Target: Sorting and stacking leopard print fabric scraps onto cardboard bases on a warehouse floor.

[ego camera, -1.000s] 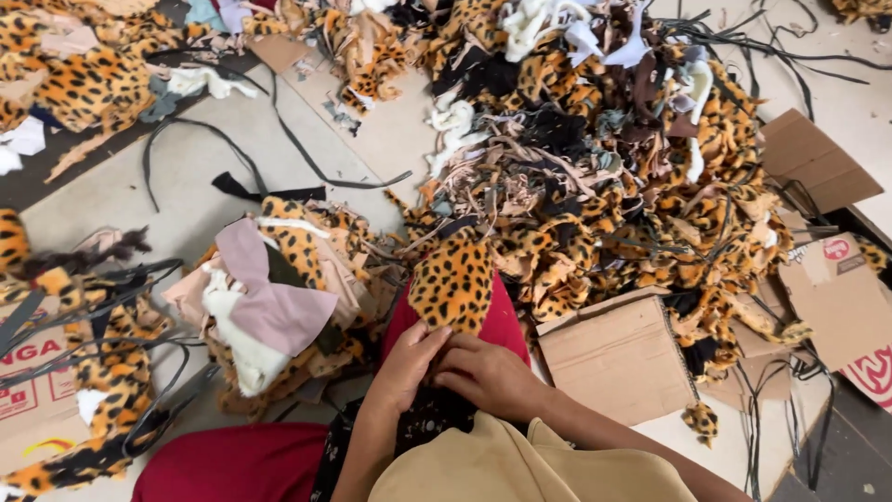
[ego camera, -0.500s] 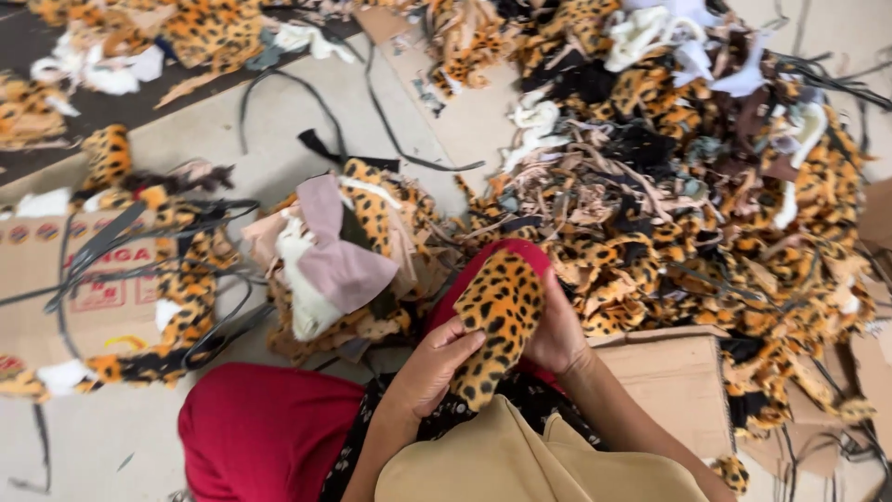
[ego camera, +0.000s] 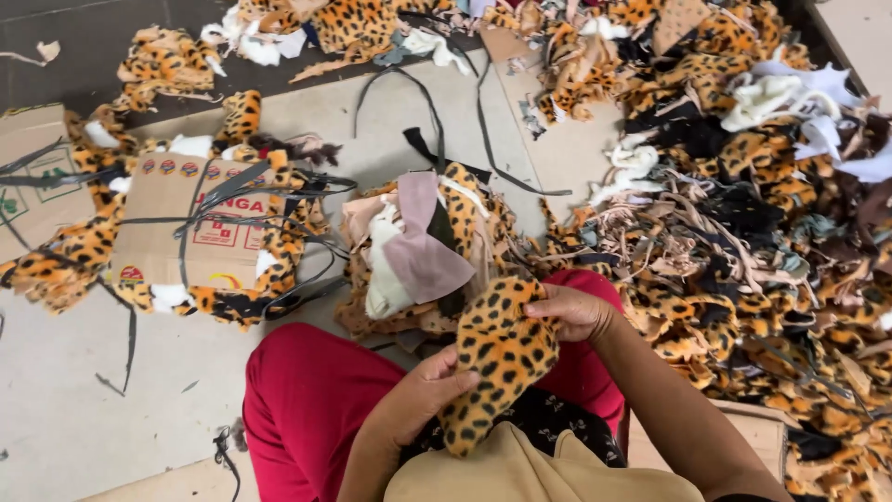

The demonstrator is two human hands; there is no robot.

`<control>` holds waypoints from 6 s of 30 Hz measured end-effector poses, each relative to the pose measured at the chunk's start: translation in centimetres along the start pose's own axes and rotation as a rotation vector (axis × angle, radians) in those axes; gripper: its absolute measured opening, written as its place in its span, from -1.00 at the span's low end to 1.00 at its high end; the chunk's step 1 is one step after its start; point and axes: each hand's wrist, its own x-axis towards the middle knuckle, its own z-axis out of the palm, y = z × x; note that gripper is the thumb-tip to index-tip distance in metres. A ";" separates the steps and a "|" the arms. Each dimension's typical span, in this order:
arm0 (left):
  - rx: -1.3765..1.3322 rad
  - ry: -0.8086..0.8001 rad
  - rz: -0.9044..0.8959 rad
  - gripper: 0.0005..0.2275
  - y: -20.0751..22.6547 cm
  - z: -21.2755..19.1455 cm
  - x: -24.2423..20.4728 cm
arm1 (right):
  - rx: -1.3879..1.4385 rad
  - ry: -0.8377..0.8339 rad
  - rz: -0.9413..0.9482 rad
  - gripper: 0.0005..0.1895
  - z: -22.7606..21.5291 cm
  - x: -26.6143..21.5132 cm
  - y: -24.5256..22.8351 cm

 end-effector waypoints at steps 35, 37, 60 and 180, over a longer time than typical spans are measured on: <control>-0.006 0.624 0.514 -0.27 5.3 -13.4 6.2 | -0.651 1.014 -0.355 -0.32 4.2 16.1 -9.7; 0.139 0.641 0.504 -0.28 5.7 -12.7 6.4 | -0.743 1.016 -0.369 -0.32 5.0 15.5 -9.6; 1.071 1.075 0.311 -0.38 2.2 -12.1 15.7 | -2.077 1.055 -0.277 -0.42 0.8 20.3 -3.0; 0.757 0.832 0.114 -0.52 1.1 -7.4 7.6 | -1.971 1.058 -0.452 -0.39 4.7 9.3 2.5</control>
